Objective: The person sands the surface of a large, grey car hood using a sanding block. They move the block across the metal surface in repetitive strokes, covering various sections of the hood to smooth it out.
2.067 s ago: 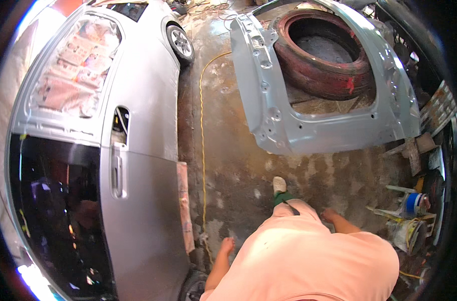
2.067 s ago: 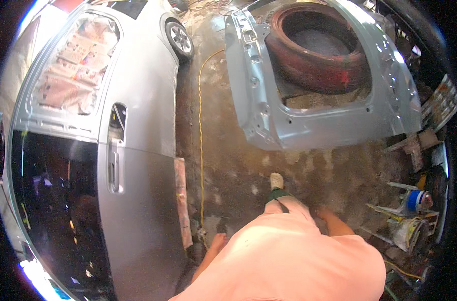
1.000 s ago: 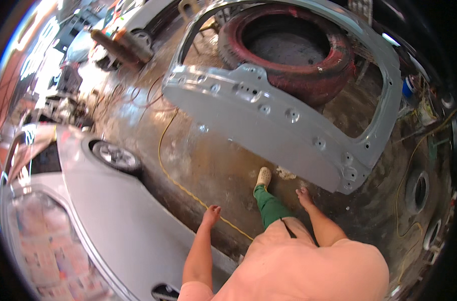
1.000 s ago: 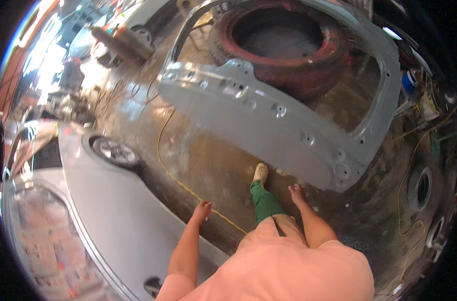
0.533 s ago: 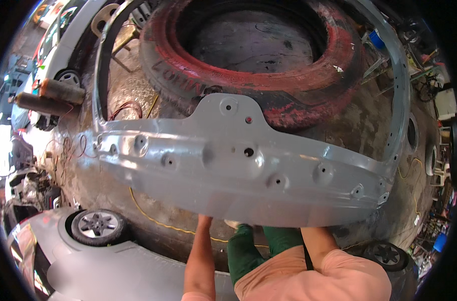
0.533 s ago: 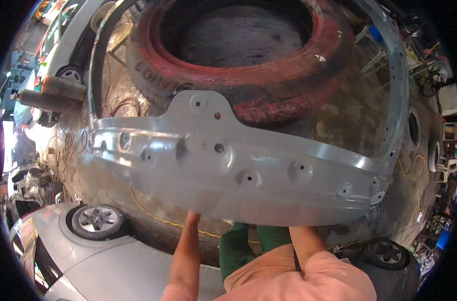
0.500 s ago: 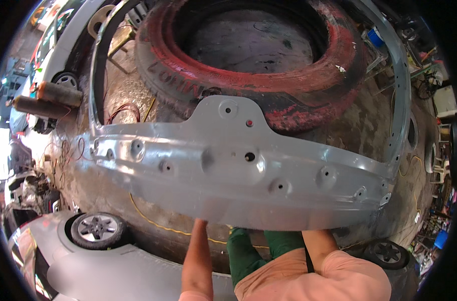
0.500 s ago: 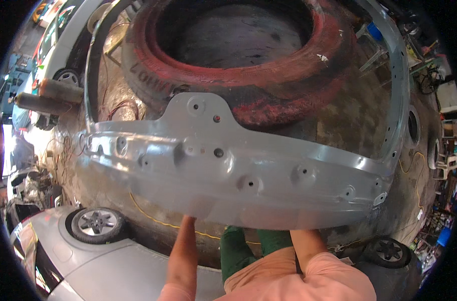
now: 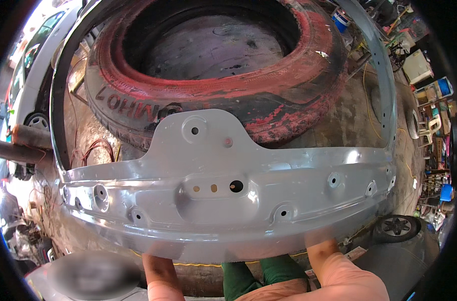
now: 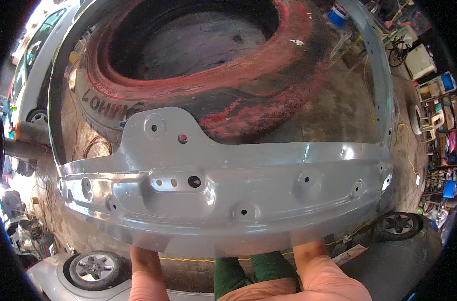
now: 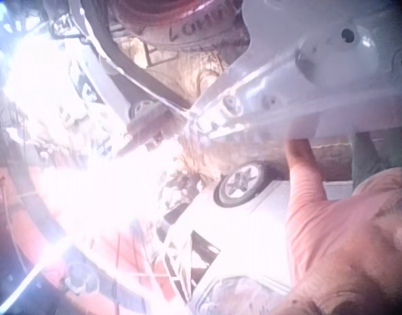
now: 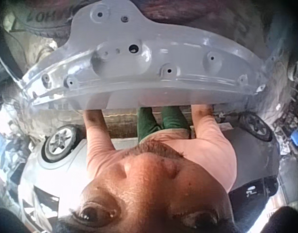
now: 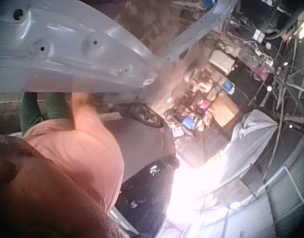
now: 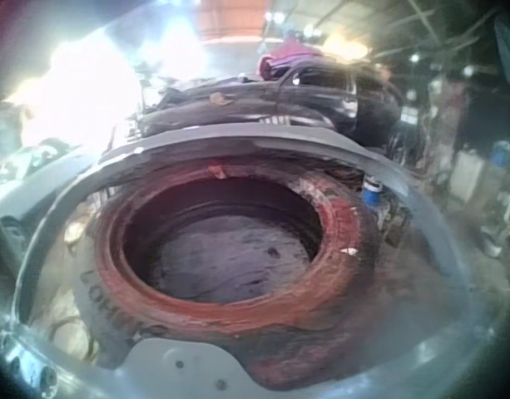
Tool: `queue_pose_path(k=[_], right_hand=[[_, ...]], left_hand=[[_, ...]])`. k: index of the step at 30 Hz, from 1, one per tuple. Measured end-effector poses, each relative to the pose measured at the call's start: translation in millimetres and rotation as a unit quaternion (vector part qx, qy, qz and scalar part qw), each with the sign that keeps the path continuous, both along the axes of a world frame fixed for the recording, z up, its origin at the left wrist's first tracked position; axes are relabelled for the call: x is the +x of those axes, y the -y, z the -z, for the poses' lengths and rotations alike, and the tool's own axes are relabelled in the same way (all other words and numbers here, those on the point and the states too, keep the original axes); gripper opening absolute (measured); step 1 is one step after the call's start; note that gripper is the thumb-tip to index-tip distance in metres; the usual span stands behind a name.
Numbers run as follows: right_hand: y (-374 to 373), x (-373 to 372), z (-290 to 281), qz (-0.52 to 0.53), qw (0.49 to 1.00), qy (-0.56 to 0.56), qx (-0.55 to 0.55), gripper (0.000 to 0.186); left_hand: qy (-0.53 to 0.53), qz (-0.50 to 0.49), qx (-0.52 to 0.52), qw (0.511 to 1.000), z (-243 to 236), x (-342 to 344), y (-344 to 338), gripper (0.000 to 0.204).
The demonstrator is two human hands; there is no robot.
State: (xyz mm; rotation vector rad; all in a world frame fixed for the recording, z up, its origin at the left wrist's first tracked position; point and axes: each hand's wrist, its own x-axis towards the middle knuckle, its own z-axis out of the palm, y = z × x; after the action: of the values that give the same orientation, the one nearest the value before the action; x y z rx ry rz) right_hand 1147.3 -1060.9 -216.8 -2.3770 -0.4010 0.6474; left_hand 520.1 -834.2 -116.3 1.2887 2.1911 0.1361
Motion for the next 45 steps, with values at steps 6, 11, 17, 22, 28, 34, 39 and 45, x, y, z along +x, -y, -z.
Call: queue_pose_path(k=[6,11,17,22,28,34,39,45], right_hand=[[15,-10,-3,-0.001,1.000,-0.008,-0.009,0.054],[25,-16,-5,0.000,1.000,-0.014,-0.017,0.054],[28,-21,-6,0.001,1.000,-0.021,-0.023,0.054],[29,-23,-4,-0.005,0.999,-0.022,-0.025,0.054],[33,-27,-2,-0.006,0.999,-0.022,-0.027,0.054],[37,-37,-1,-0.004,0.999,-0.026,-0.029,0.054],[38,-35,-3,-0.006,0.999,-0.024,-0.034,0.054],[44,-40,-3,-0.005,0.999,-0.031,-0.030,0.054]], left_hand=[[-0.009,0.005,0.002,1.000,-1,-17,1,0.046],[-0.014,0.008,0.002,1.000,-2,-25,-1,0.046],[-0.016,0.011,-0.003,1.000,-8,-34,3,0.047],[-0.017,0.014,-0.002,1.000,-6,-40,5,0.047],[-0.011,0.020,-0.006,1.000,-4,-36,20,0.048],[-0.003,0.025,-0.015,1.000,-5,-32,51,0.048],[0.001,0.022,-0.027,0.999,-2,-31,66,0.048],[-0.011,0.030,-0.031,0.999,-7,-38,69,0.049]])
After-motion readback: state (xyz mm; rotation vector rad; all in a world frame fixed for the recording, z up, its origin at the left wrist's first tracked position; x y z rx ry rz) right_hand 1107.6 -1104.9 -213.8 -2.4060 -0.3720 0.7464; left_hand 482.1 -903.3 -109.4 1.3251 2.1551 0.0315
